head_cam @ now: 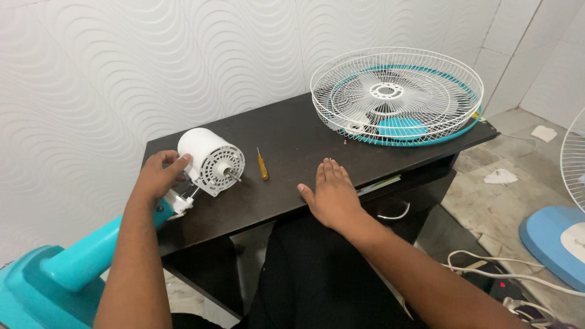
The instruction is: The person uses a screwdriver to loosen a screw on the fan motor housing while holding the motor steady. The fan cage and base are visible on the table but not handled during the clip.
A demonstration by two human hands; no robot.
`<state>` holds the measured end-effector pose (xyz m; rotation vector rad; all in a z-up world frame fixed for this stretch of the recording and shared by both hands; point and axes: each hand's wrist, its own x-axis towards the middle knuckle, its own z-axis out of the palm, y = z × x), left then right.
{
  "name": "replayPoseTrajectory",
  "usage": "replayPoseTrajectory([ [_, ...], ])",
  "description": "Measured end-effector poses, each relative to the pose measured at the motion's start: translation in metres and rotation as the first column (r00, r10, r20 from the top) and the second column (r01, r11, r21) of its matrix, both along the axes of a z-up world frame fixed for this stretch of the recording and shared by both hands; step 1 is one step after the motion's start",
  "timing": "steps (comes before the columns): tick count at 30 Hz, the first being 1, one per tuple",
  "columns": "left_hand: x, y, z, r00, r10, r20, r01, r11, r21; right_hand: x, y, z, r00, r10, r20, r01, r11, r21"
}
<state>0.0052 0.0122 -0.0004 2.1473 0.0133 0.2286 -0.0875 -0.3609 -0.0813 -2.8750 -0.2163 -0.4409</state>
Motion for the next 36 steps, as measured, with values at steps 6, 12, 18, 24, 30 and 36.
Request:
replayPoseTrajectory([
  [6,-0.004,-0.003,0.003,1.0,0.015,-0.008,-0.015,1.0,0.012,0.01,-0.016,-0.004,1.0,-0.001,-0.013,0.001,1.0,0.006],
  [12,-0.007,-0.002,0.001,1.0,0.026,0.011,-0.027,0.994,0.109,0.016,-0.025,-0.013,0.998,0.0,0.064,0.001,1.0,-0.011],
  [18,-0.005,-0.002,0.001,0.999,0.027,0.036,-0.031,0.993,0.114,0.026,-0.029,-0.011,0.998,-0.039,-0.054,0.039,0.999,-0.015],
  [24,-0.004,0.0,-0.002,0.996,0.085,0.001,-0.085,0.992,0.091,0.041,-0.036,-0.014,0.996,-0.041,-0.08,0.038,0.999,-0.035],
  [30,-0.005,0.0,-0.003,0.997,0.079,0.014,-0.081,0.988,0.134,0.057,-0.05,-0.027,1.0,-0.021,-0.016,0.022,1.0,0.003],
  [36,-0.011,-0.005,0.004,0.993,0.12,-0.011,-0.116,0.976,0.182,0.064,-0.056,-0.021,0.998,-0.052,-0.034,0.051,0.998,-0.039],
])
